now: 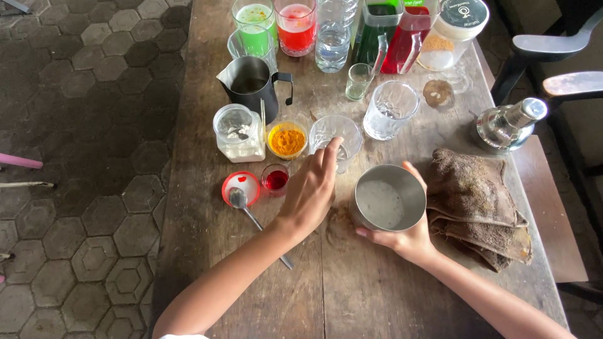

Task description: Preparing a drink by shaking ingredients in a cocktail shaker, pouring into a glass, adding syrup and powder, and stirring with a spoon.

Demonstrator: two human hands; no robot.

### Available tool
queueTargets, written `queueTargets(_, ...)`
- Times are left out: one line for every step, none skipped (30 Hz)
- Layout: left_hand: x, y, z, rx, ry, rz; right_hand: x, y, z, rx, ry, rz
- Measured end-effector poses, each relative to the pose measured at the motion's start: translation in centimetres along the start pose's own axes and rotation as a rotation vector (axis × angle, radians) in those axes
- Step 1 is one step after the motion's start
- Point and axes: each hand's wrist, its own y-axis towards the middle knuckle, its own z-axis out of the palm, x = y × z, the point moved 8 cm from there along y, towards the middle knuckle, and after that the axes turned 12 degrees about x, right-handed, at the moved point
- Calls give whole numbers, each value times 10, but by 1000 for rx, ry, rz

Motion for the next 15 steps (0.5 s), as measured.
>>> queueTargets(0, -2, -1, -1, 2, -1, -10, -8, -2, 0, 1, -1)
queueTargets(-1, -6, -1, -3, 11, 12, -22, -17, -7, -41, -45, 41)
queueTargets(-3, -9, -1, -5, 21, 26, -35, -27, -12, -83, -91, 83)
queueTargets(-2, -12, 2, -3, 21, 25, -11, -20, -11, -84, -89, 85)
queueTargets(-2, -16, 4, -10, 12, 37, 13, -12, -10, -92, -77, 74)
queueTargets(-2, -19, 6, -19, 1, 49, 37, -4, -11, -98, -67, 63)
queueTargets(-3, -23, 8, -18, -1, 49, 36, -6, -13, -98, -68, 65)
queueTargets(-3, -26, 10, -13, -18, 54, 36, -7, -17, -102, -83, 49)
queueTargets(-4, -29, 13, -7, -34, 59, 37, -8, -21, -106, -99, 34)
queueTargets(-7, -34, 11, -7, -36, 60, 34, -10, -27, -106, -100, 35)
queueTargets(-10, -39, 11, 10, -53, 65, 34, -13, -34, -114, -123, 12)
queueTargets(-13, -44, 11, 27, -72, 70, 34, -16, -40, -122, -145, -10)
queueTargets(-14, -49, 14, 29, -74, 71, 33, -18, -44, -123, -147, -7)
queueTargets(-16, -53, 16, 37, -110, 89, 34, -20, -48, -130, -169, -30)
queueTargets(-18, -58, 18, 46, -145, 107, 35, -21, -52, -137, -190, -52)
